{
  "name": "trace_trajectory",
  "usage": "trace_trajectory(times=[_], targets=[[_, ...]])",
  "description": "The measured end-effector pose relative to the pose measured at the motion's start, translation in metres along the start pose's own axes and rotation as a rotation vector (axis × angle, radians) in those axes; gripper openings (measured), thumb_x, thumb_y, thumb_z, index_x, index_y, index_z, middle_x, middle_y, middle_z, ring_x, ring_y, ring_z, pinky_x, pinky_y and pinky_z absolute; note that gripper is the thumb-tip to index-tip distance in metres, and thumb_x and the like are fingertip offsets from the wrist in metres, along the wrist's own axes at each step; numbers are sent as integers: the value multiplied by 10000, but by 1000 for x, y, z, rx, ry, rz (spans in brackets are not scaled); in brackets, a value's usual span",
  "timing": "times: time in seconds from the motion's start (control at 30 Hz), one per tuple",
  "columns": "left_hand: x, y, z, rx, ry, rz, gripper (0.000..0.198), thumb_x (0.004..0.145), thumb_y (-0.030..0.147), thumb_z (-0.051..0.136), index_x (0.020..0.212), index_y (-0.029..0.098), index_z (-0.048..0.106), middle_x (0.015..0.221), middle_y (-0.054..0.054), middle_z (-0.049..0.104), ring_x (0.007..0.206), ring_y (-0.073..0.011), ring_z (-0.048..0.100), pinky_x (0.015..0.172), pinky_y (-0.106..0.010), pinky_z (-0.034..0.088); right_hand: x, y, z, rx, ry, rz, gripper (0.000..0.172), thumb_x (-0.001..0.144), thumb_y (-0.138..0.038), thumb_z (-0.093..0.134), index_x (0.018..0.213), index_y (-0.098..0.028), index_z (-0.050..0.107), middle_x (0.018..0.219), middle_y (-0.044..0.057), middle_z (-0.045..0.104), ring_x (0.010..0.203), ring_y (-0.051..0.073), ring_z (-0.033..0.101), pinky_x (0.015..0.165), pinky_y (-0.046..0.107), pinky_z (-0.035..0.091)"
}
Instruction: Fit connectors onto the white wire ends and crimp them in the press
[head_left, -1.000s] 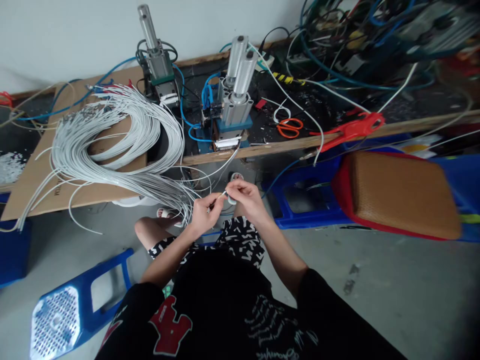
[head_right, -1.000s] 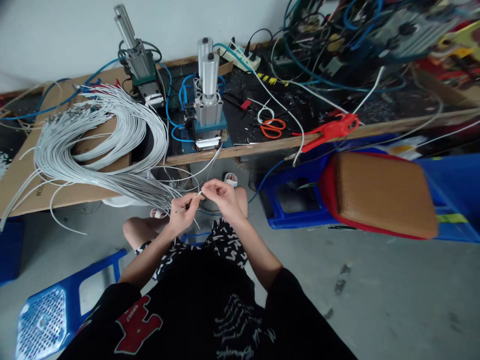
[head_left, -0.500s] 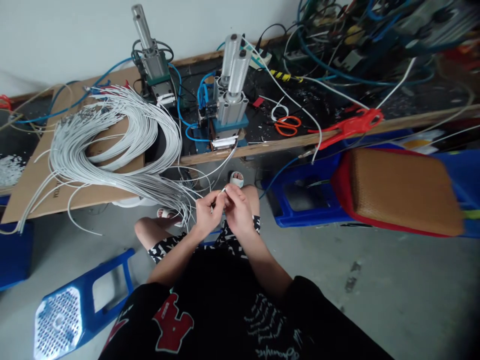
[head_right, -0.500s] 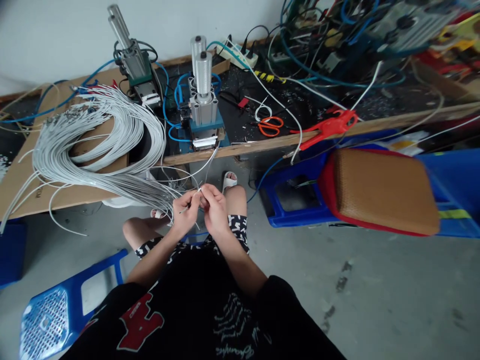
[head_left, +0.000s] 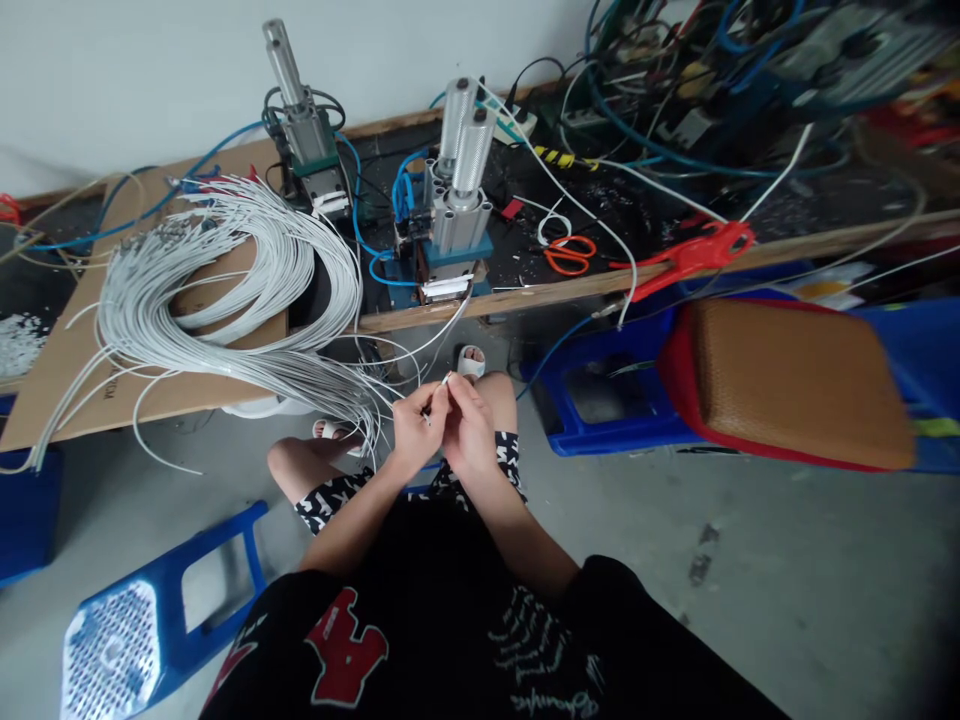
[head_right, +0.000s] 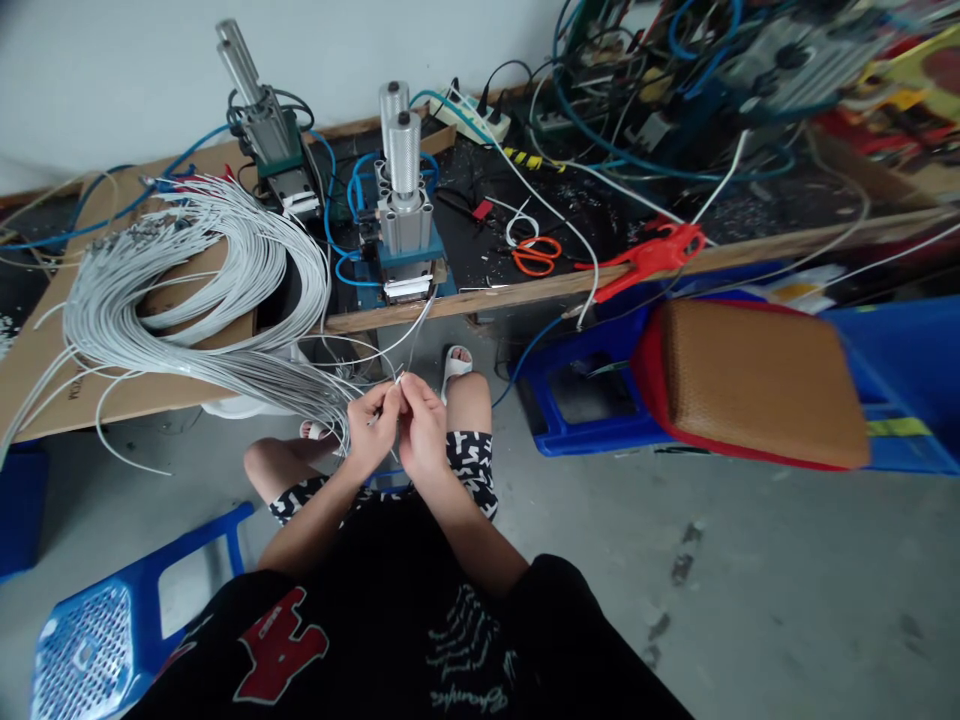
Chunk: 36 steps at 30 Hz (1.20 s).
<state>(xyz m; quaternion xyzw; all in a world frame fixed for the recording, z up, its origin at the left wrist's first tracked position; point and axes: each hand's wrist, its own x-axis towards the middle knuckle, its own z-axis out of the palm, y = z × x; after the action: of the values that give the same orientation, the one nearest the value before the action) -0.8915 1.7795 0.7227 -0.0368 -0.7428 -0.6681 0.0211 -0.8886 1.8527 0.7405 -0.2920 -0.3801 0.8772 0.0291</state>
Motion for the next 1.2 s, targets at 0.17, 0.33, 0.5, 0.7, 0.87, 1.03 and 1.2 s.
trace_trajectory(times=[0.17, 0.33, 0.5, 0.7, 0.87, 1.03, 1.2], targets=[[1, -2, -1, 6, 0, 12, 450, 1007, 483, 515, 735, 161, 671, 673, -12, 614, 623, -122, 508, 610, -249, 415, 1, 0, -2, -33, -16, -28, 288, 683, -431, 871, 799, -227, 704, 729, -41, 626, 667, 93, 531, 659, 246, 491], [2, -4, -3, -14, -11, 11, 428, 1003, 474, 528, 775, 155, 702, 686, -12, 626, 630, -121, 515, 616, -243, 420, 1, -1, -1, -26, -1, -33, 309, 644, -427, 902, 795, -215, 737, 781, -25, 677, 699, 94, 561, 679, 239, 490], [3, -6, -5, -23, -41, 3, 417, 1005, 468, 527, 809, 152, 715, 708, -17, 651, 644, -123, 545, 640, -242, 443, 7, -7, -5, -107, -36, -69, 318, 622, -439, 913, 781, -215, 754, 701, -39, 628, 627, 78, 486, 601, 225, 427], [1, -8, -7, 10, -74, 20, 406, 999, 467, 533, 942, 154, 786, 759, -31, 716, 587, -108, 515, 575, -239, 408, 30, -33, -23, -443, -269, -180, 258, 752, -476, 827, 830, -236, 774, 655, -26, 617, 593, 102, 482, 597, 261, 381], [1, -8, -5, 82, -103, 9, 415, 995, 446, 522, 957, 133, 791, 726, -29, 703, 542, -92, 478, 553, -231, 378, 47, -66, -33, -885, -474, -370, 254, 837, -463, 756, 803, -211, 754, 630, -24, 561, 604, 115, 460, 594, 272, 343], [1, -9, -4, 182, -138, -1, 386, 984, 407, 520, 939, 137, 792, 629, -2, 616, 528, -96, 446, 556, -234, 351, 52, -90, -33, -1290, -685, -700, 198, 949, -332, 641, 851, -203, 755, 692, -14, 539, 645, 118, 485, 647, 289, 371], [3, -9, -5, 228, -153, -3, 398, 990, 409, 502, 942, 139, 791, 624, 3, 612, 530, -98, 442, 566, -233, 355, 50, -96, -34, -1552, -743, -1132, 169, 981, -247, 600, 931, -204, 755, 796, 27, 665, 760, 155, 575, 715, 318, 384]])
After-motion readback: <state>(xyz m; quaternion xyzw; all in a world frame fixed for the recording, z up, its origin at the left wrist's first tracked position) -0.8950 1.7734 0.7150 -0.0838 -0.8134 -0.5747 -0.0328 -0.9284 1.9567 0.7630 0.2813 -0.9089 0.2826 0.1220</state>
